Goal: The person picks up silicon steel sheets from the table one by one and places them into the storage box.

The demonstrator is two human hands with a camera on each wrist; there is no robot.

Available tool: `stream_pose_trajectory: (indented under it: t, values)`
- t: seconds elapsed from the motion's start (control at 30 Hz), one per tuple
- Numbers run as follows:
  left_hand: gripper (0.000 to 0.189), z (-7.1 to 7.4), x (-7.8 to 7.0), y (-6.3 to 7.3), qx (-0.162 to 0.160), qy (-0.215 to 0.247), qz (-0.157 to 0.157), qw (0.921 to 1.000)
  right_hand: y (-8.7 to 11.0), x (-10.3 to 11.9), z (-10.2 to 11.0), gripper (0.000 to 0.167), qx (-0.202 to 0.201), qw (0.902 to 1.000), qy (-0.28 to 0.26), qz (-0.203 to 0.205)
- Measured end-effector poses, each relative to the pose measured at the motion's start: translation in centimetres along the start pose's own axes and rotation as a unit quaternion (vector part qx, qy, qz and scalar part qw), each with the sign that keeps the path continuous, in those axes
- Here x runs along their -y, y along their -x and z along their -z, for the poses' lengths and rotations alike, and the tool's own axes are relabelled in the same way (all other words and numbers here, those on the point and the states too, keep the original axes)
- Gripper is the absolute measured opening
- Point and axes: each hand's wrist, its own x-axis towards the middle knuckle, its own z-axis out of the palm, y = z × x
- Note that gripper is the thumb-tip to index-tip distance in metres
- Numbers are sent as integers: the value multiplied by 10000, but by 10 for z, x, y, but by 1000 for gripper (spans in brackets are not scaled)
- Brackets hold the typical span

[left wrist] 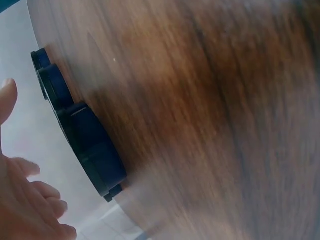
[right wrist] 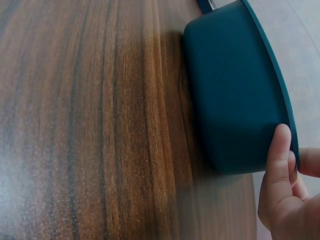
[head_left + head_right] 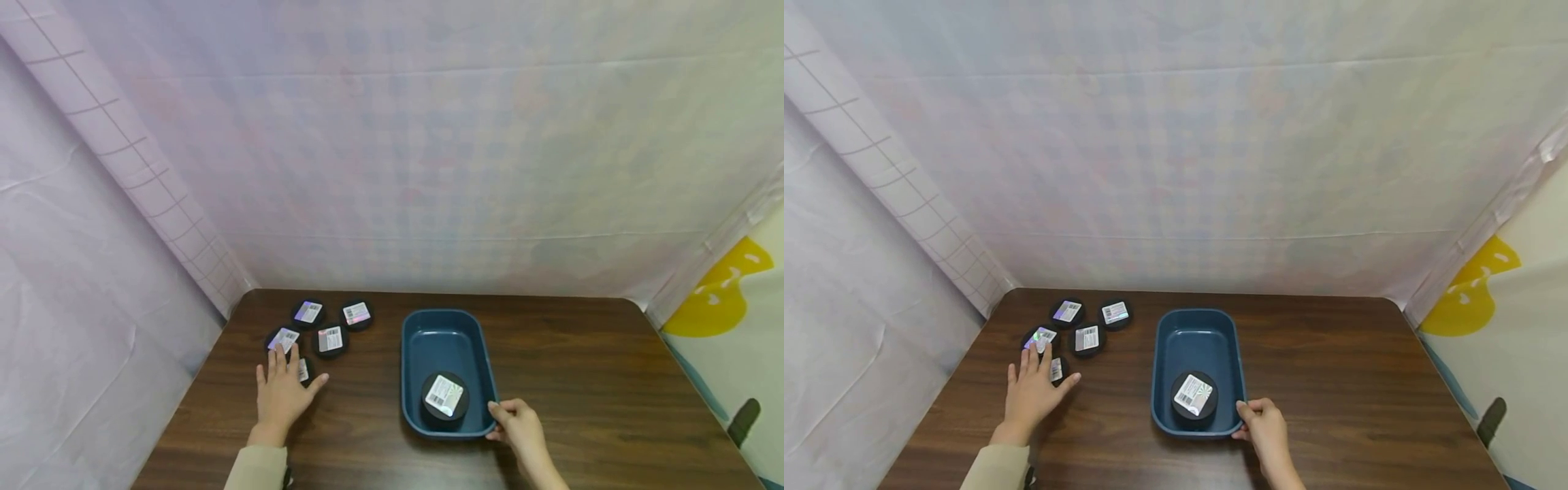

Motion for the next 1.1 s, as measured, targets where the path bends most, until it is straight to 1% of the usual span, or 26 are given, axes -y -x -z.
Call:
stream_pose_trajectory:
  t: [0.13, 0.37, 0.5, 0.6, 0.73, 0.93, 1.1]
  values:
    - [97, -1, 3, -2, 124, 50, 266, 9996, 0, 0, 0, 18, 13, 10000, -6, -2]
    - [100, -4, 5, -3, 2, 145, 583, 9982, 0, 0, 0, 19, 2, 10000, -12, -30]
    - [103, -4, 4, -5, 7, 179, 734, 9971, 0, 0, 0, 19, -2, 10000, 4, -24]
    - [103, -3, 2, -6, 7, 206, 797, 9966, 0, 0, 0, 19, -4, 10000, -1, -24]
    - [104, -3, 0, -7, 16, 192, 803, 9966, -1, -1, 0, 19, 8, 10000, 4, -21]
    - [104, -7, 0, -10, 65, 269, 849, 9960, -3, -2, 1, 23, 75, 10000, 25, 48]
    - [101, -10, 1, -12, 28, 368, 931, 9950, -3, -3, 1, 24, 85, 10000, 18, 25]
